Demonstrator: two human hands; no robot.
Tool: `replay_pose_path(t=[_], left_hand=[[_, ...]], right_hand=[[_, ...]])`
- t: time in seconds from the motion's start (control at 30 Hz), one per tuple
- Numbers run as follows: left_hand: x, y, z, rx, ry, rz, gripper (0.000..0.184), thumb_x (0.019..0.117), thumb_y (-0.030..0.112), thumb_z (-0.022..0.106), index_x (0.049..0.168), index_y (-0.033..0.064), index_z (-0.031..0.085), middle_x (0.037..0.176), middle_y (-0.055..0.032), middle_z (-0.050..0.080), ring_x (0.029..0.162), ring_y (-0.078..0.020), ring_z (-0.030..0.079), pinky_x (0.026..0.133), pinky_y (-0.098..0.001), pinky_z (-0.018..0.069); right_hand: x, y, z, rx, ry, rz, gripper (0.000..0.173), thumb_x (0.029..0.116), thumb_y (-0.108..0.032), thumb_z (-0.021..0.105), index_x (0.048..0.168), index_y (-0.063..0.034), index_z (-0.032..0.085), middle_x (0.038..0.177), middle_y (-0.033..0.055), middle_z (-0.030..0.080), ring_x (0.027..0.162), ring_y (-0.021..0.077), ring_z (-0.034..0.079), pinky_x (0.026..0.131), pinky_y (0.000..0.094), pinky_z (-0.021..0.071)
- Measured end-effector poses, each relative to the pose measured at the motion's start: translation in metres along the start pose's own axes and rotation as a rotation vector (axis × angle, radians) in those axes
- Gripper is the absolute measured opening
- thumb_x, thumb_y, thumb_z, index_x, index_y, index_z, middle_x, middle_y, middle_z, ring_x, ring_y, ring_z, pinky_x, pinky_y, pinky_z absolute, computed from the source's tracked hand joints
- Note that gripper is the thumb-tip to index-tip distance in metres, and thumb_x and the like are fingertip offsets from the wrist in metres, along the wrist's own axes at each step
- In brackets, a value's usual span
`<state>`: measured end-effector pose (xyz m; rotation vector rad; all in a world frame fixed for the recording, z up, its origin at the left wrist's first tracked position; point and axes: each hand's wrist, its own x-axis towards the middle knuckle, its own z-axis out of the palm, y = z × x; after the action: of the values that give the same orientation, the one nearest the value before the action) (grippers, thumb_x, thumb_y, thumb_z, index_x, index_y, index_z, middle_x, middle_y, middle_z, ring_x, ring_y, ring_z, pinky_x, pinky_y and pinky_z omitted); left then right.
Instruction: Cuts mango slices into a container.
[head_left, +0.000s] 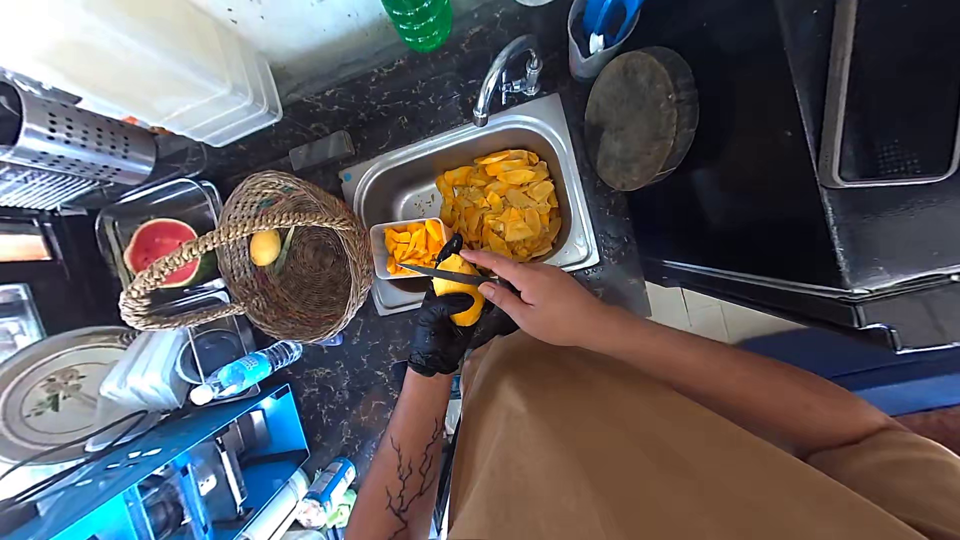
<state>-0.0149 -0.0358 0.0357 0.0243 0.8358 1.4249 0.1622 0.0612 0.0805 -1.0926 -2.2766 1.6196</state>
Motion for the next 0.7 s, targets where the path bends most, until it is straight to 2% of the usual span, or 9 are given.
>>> replay_pose_path(t=[0.17,0.27,0.33,0.4,0.43,0.47,0.5,0.57,0.7], left_hand=[[-0.002,-0.003,-0.003,0.021,-0.037,-0.005,0.050,0.0678,0.009,0.083,0.114,0.0069,0.066,0.101,-0.0161,0.072,0.089,-0.0249,0.073,0.079,-0.0415,0.0614],[0.000,-0.002,-0.008,-0.039,-0.109,-0.031,0.054,0.0708,0.009,0.083,0.122,0.0078,0.066,0.107,-0.0165,0.071,0.093,-0.0251,0.072,0.082,-0.0407,0.0610],[0.002,0.002,-0.011,-0.088,-0.110,-0.032,0.062,0.0733,0.014,0.084,0.131,0.0096,0.062,0.111,-0.0154,0.069,0.097,-0.0253,0.071,0.083,-0.0409,0.0610],[0.006,0.005,-0.007,-0.169,-0.022,-0.036,0.056,0.0792,0.032,0.081,0.128,0.0104,0.063,0.112,-0.0165,0.069,0.099,-0.0295,0.071,0.080,-0.0450,0.0621],[0.010,0.008,-0.004,-0.204,0.026,-0.025,0.054,0.0871,0.046,0.071,0.127,0.0106,0.061,0.112,-0.0174,0.069,0.099,-0.0320,0.070,0.077,-0.0472,0.0618],[0.014,0.012,-0.001,-0.194,0.087,-0.007,0.056,0.0939,0.059,0.056,0.125,0.0119,0.061,0.112,-0.0174,0.069,0.099,-0.0332,0.070,0.073,-0.0477,0.0614],[0.021,0.017,-0.001,-0.173,0.133,0.016,0.059,0.0977,0.065,0.044,0.122,0.0137,0.061,0.112,-0.0160,0.069,0.098,-0.0327,0.070,0.071,-0.0471,0.0609],[0.030,0.021,-0.005,-0.140,0.157,0.092,0.058,0.1005,0.066,0.037,0.116,0.0166,0.064,0.107,-0.0108,0.070,0.091,-0.0271,0.070,0.070,-0.0440,0.0597],[0.054,0.024,-0.009,-0.153,0.135,0.285,0.048,0.1021,0.060,0.042,0.117,0.0187,0.062,0.101,-0.0048,0.066,0.087,-0.0190,0.067,0.071,-0.0382,0.0593]], right_hand=[[0.005,0.009,-0.005,0.284,-0.054,0.075,0.038,0.1111,-0.035,0.044,0.148,-0.0340,0.054,0.124,-0.0027,0.068,0.094,0.0100,0.067,0.084,0.0360,0.0571],[0.012,0.028,-0.010,0.548,-0.032,0.116,0.040,0.1113,-0.030,0.042,0.149,-0.0275,0.053,0.083,0.0035,0.058,0.060,0.0119,0.049,0.054,0.0288,0.0441],[0.022,0.055,-0.013,0.520,0.033,0.209,0.047,0.1117,-0.035,0.040,0.158,-0.0288,0.039,0.073,0.0065,0.054,0.052,0.0157,0.049,0.046,0.0305,0.0447],[0.034,0.089,-0.019,0.248,0.024,0.434,0.061,0.1099,-0.042,0.044,0.163,-0.0174,0.026,0.091,0.0180,0.065,0.071,0.0294,0.064,0.063,0.0480,0.0558],[0.034,0.100,-0.021,0.134,-0.005,0.529,0.063,0.1072,-0.043,0.051,0.157,-0.0080,0.035,0.108,0.0233,0.068,0.090,0.0371,0.069,0.081,0.0593,0.0569],[0.032,0.102,-0.019,0.072,-0.002,0.553,0.053,0.1056,-0.039,0.056,0.143,-0.0023,0.049,0.109,0.0245,0.068,0.094,0.0393,0.069,0.084,0.0626,0.0550],[0.029,0.091,-0.018,0.040,0.007,0.528,0.041,0.1065,-0.035,0.055,0.130,-0.0025,0.060,0.101,0.0209,0.068,0.087,0.0350,0.069,0.079,0.0585,0.0569],[0.017,0.046,-0.012,0.095,0.010,0.395,0.035,0.1108,-0.034,0.044,0.124,-0.0086,0.065,0.084,0.0088,0.069,0.070,0.0199,0.070,0.069,0.0417,0.0625],[0.009,-0.021,0.018,-0.059,-0.061,0.190,0.044,0.1119,-0.039,0.032,0.122,-0.0086,0.063,0.083,0.0093,0.064,0.077,0.0243,0.065,0.073,0.0471,0.0557]])
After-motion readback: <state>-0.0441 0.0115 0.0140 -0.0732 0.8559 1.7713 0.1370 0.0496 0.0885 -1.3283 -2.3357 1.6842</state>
